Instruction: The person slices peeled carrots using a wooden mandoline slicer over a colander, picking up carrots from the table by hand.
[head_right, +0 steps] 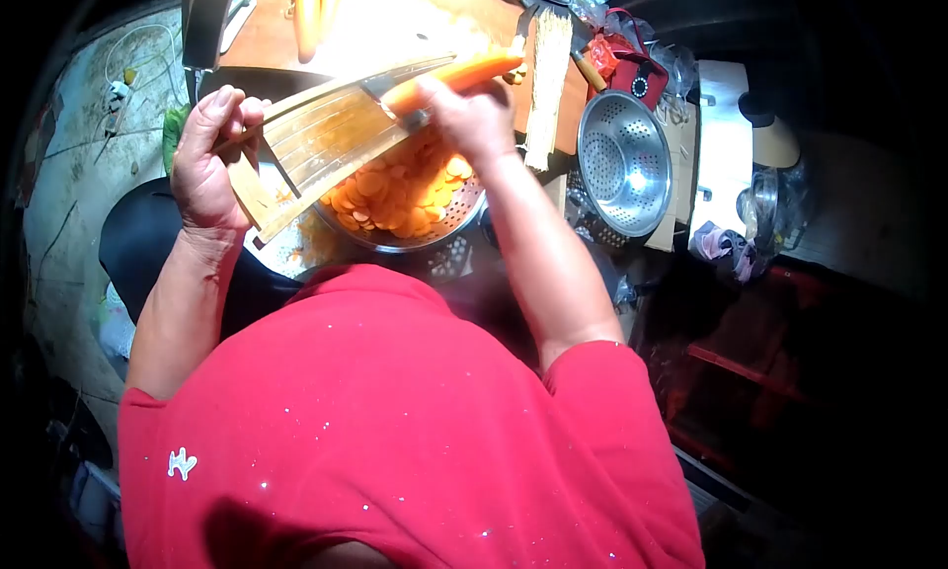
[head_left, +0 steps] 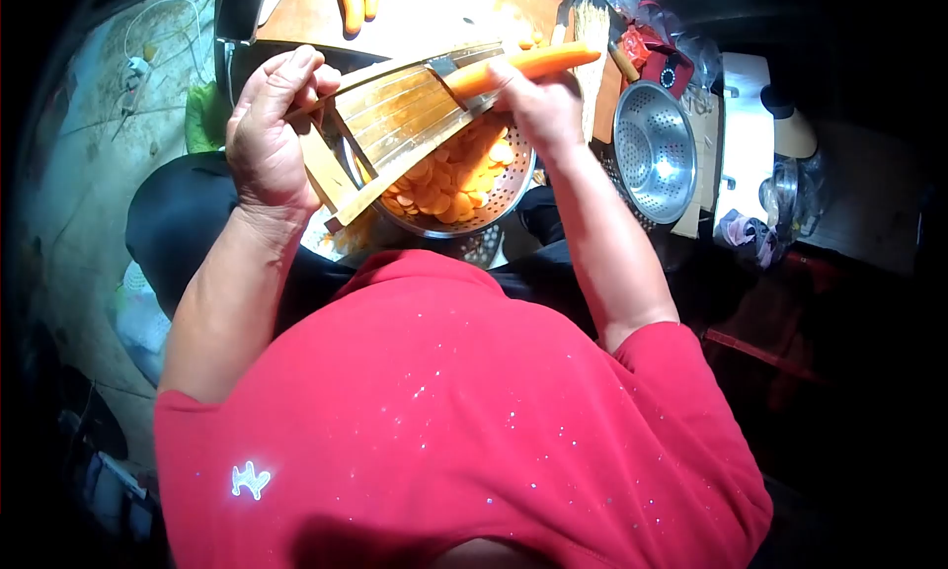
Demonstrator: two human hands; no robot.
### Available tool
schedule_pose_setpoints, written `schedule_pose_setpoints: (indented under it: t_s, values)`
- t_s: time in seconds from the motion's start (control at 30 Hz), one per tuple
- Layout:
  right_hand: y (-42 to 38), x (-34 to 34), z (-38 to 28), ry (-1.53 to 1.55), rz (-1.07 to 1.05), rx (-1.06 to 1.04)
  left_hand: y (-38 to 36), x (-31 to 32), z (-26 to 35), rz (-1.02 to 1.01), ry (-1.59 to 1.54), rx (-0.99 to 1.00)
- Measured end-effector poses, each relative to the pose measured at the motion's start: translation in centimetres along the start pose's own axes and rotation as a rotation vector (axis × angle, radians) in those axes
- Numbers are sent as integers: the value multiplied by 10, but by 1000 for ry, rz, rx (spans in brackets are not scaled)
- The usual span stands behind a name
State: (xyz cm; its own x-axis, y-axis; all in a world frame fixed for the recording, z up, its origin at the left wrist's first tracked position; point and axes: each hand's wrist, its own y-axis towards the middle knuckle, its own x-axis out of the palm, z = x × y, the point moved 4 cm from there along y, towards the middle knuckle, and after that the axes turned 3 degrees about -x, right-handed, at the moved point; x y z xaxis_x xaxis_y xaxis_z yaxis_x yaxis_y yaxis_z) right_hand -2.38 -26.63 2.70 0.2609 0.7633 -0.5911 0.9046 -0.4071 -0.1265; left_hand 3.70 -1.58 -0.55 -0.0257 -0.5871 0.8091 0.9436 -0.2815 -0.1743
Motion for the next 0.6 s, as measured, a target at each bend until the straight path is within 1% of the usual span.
schedule_pose_setpoints:
  t_s: [0.03,0.07,0.1,0.13,0.17,0.2,0.23,0.3,0.37,0.4,0.43,0.5,0.53,0.57,0.6]
  values:
    - [-12,12,-14,121,-40,-149,0,-1,0,7,-2,-1]
    - [-25,18,-32,140,-16,-373,0,-2,0,2,-7,-9]
    - [-20,18,-19,57,-60,-338,-1,-1,0,-7,-10,-22]
    - [-10,15,5,30,-5,-213,-2,1,-1,-27,-17,-9]
    - [4,11,15,5,46,-98,-1,-1,-2,-2,-2,-9]
    - [15,1,20,-183,72,-68,0,-1,-1,-13,-9,-6]
    - [24,1,30,50,205,71,0,-1,-1,-22,-15,-12]
    - [25,-5,39,-50,103,102,1,-2,0,-6,-7,-10]
    - [5,7,14,23,37,-78,0,-4,-2,20,-3,-17]
    - [-14,18,-11,278,-22,-241,0,-3,-1,0,-8,-8]
    - [-27,18,-37,58,19,-522,1,-2,-1,-26,-9,-1]
    - [-18,16,-18,53,16,-184,-3,0,-3,-20,-3,-12]
    - [-2,13,9,167,54,-84,-2,0,-1,-11,0,-6]
    - [10,4,17,-51,68,32,-1,-1,0,-12,1,1]
    - [17,2,29,60,100,72,-1,-1,-1,-19,-5,-6]
